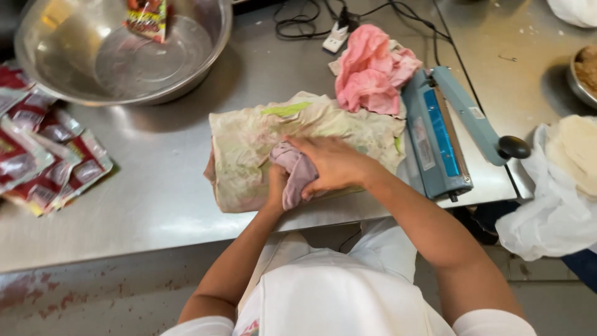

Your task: The person wipes small food packets with a cloth and seals them one at a time using a heat sealing machine.

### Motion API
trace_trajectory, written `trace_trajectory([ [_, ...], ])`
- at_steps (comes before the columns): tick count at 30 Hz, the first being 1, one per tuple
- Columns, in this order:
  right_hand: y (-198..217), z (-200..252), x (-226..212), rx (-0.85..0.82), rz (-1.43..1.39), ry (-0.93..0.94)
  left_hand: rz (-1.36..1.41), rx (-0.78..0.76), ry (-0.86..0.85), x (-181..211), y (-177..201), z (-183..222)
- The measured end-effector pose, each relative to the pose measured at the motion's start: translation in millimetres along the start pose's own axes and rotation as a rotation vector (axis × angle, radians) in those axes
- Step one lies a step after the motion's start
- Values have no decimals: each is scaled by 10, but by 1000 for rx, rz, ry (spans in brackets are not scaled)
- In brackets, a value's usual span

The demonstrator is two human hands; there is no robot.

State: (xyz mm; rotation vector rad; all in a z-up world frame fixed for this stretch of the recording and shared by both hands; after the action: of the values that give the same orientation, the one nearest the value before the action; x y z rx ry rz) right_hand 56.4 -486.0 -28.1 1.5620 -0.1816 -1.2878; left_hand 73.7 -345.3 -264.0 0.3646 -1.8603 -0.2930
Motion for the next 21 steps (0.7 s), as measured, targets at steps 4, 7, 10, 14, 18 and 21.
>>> trace_trajectory([
  [4,-99,-113,267,-131,28,-90,-64,42,14,-453,-114,139],
  [7,-224,-185,534,-135,91,-110,-91,129,-47,-231,-66,118],
  [10,-315,-269,822,-128,211,-75,-144,229,-190,223,109,38],
  [14,-91,-131,565,-159,244,-88,-154,259,-259,462,178,40],
  [18,-47,-8,636,-130,284,-74,-221,182,-267,540,210,30],
  [21,84,156,706,-111,263,-110,-165,206,-311,584,241,3],
])
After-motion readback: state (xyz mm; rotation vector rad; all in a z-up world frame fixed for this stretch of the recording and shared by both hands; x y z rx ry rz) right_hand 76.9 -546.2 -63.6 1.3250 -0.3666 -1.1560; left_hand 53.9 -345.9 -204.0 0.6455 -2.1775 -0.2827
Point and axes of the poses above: each hand's wrist, its own z-axis away from the middle knuckle, its own y-axis out of the back of the hand, x = y × z, the point moved 1 cm from there along -z, towards the middle knuckle, and after that the axes turned 11 degrees about -z, right-handed, at the moved point
